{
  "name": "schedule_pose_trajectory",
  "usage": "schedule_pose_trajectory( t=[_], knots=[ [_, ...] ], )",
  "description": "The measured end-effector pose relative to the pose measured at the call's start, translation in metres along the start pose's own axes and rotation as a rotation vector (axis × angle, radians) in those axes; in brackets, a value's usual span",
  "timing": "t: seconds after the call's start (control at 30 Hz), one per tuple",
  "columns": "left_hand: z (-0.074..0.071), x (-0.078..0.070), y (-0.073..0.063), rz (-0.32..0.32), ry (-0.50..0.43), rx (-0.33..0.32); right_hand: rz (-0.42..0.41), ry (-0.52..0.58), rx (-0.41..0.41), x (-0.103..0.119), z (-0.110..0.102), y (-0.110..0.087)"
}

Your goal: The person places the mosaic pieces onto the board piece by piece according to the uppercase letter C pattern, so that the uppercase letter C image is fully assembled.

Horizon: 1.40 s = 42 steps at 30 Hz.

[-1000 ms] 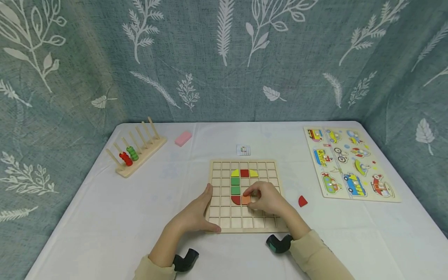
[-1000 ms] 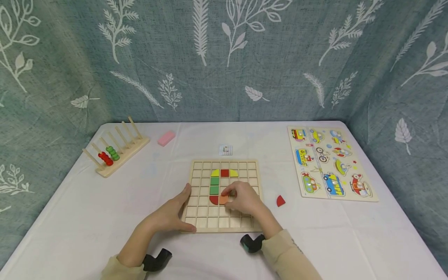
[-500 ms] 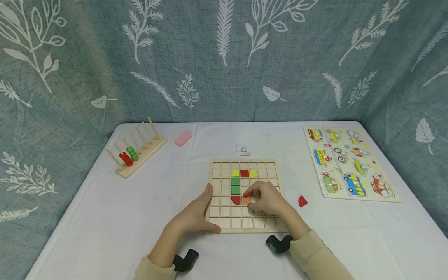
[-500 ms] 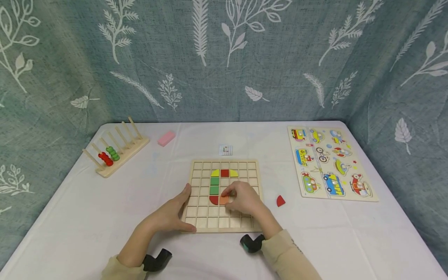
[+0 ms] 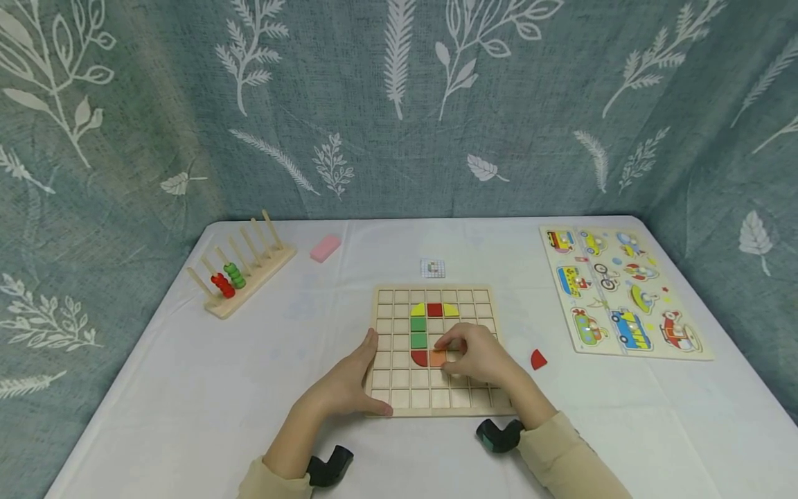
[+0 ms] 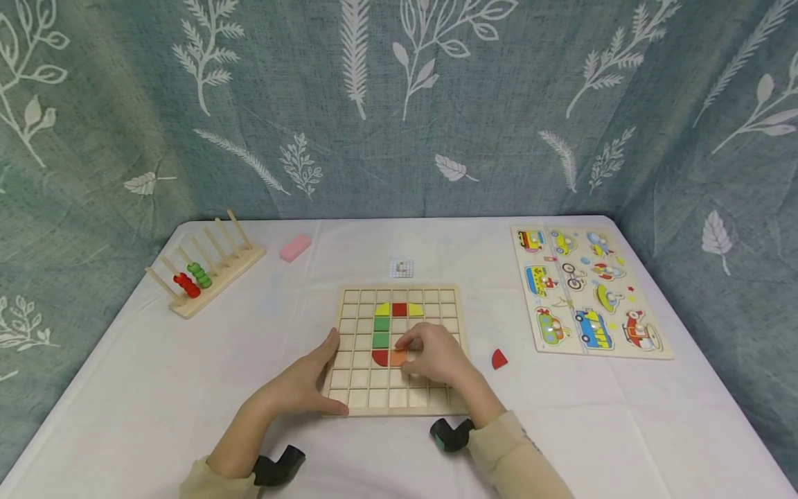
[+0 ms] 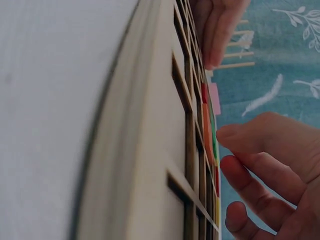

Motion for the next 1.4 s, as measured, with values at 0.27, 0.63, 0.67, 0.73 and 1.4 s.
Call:
schedule_pose_trajectory(
  t=[0.27, 0.63, 0.67, 0.73, 1.4],
  knots=[
    [-0.001, 0.000, -0.001, 0.007, 0.009, 0.000, -0.026, -0.005, -0.028, -0.004, -0.009, -0.003],
    [0.000, -0.001, -0.001, 0.013, -0.006, 0.001, -0.016, 0.018, -0.079, -0.029, -0.035, -0.015],
    [0.000, -0.001, -0.001, 0.013, -0.005, 0.001, -0.018, 0.016, -0.087, -0.031, -0.038, -0.017],
    [-0.001, 0.000, -0.001, 0.012, -0.002, 0.000, -0.020, 0.010, -0.103, -0.035, -0.044, -0.020],
    [-0.002, -0.004, -0.003, 0.022, -0.020, 0.005, 0.064, -0.014, -0.165, -0.068, -0.082, -0.045]
  ],
)
Point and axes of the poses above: each hand's wrist, its own y-axis towards the middle knuckle, its own z-axis out of the palm, x = y × z, the point moved 3 cm from there along y, towards the middle knuckle, and after that the axes turned 9 degrees about z, right-handed, at the moved point
